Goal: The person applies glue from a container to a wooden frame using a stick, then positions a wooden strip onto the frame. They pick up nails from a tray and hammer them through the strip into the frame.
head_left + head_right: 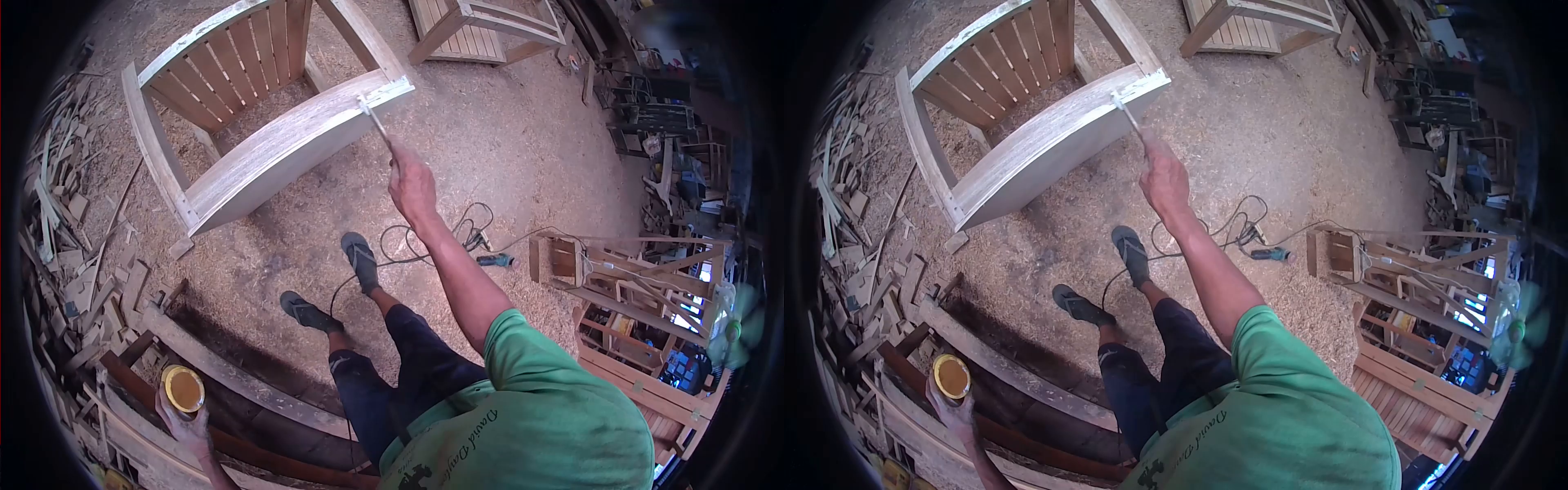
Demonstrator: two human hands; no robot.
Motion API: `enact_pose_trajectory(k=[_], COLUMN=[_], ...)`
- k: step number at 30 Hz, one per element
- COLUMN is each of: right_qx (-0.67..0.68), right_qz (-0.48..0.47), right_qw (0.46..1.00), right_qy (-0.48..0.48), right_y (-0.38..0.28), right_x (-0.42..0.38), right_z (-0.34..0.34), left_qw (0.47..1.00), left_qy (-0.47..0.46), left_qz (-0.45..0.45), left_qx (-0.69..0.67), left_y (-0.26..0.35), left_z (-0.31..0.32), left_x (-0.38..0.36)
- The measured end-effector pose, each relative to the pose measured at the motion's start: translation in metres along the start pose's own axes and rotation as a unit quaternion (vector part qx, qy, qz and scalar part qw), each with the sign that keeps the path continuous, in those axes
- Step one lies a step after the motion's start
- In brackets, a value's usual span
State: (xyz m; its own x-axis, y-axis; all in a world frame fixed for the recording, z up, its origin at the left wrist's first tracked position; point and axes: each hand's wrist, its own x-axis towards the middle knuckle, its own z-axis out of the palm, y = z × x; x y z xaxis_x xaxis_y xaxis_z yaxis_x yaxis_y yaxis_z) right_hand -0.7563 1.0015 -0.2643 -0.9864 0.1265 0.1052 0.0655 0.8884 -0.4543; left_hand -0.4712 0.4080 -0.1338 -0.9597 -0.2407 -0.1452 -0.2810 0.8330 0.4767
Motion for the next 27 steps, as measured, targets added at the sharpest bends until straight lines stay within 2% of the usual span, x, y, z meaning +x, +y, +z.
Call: enact_pose_trajectory(k=[3,6,9,12,15,16,19,22,25,27], right_qx=[-0.021,-0.039,0.056,0.003,0.010,-0.018,0.065,-0.024,-0.024,0.033], right_qz=[-0.029,-0.097,-0.042,0.021,-0.050,-0.146,-0.025,-0.019,-0.066,-0.103], right_qw=[0.995,0.984,0.993,0.997,0.982,0.983,0.997,0.999,0.987,0.986], right_qy=[-0.096,-0.147,-0.094,-0.073,-0.184,-0.106,-0.046,-0.025,-0.144,-0.128], right_y=[-0.033,-0.074,-0.073,-0.078,-0.110,-0.110,-0.098,-0.100,-0.143,-0.169], right_x=[-0.018,-0.045,-0.040,-0.042,-0.063,-0.068,-0.055,-0.058,-0.084,-0.101], right_z=[0.006,0.021,0.032,0.035,0.038,0.043,0.047,0.057,0.070,0.072], left_qw=[0.999,0.996,0.994,0.992,0.989,0.988,0.984,0.969,0.959,0.954], left_qy=[-0.031,-0.058,-0.072,-0.077,-0.091,-0.098,-0.114,-0.141,-0.164,-0.179], left_qz=[0.008,0.002,0.003,0.015,0.032,0.035,0.068,0.102,0.144,0.157], left_qx=[0.027,0.065,0.088,0.101,0.109,0.115,0.120,0.174,0.182,0.183], left_y=[-0.012,-0.023,-0.030,-0.041,-0.049,-0.050,-0.056,-0.060,-0.062,-0.065], left_z=[-0.012,-0.023,-0.036,-0.047,-0.046,-0.048,-0.058,-0.063,-0.060,-0.055], left_x=[-0.003,-0.006,-0.012,-0.022,-0.027,-0.030,-0.032,-0.035,-0.032,-0.030])
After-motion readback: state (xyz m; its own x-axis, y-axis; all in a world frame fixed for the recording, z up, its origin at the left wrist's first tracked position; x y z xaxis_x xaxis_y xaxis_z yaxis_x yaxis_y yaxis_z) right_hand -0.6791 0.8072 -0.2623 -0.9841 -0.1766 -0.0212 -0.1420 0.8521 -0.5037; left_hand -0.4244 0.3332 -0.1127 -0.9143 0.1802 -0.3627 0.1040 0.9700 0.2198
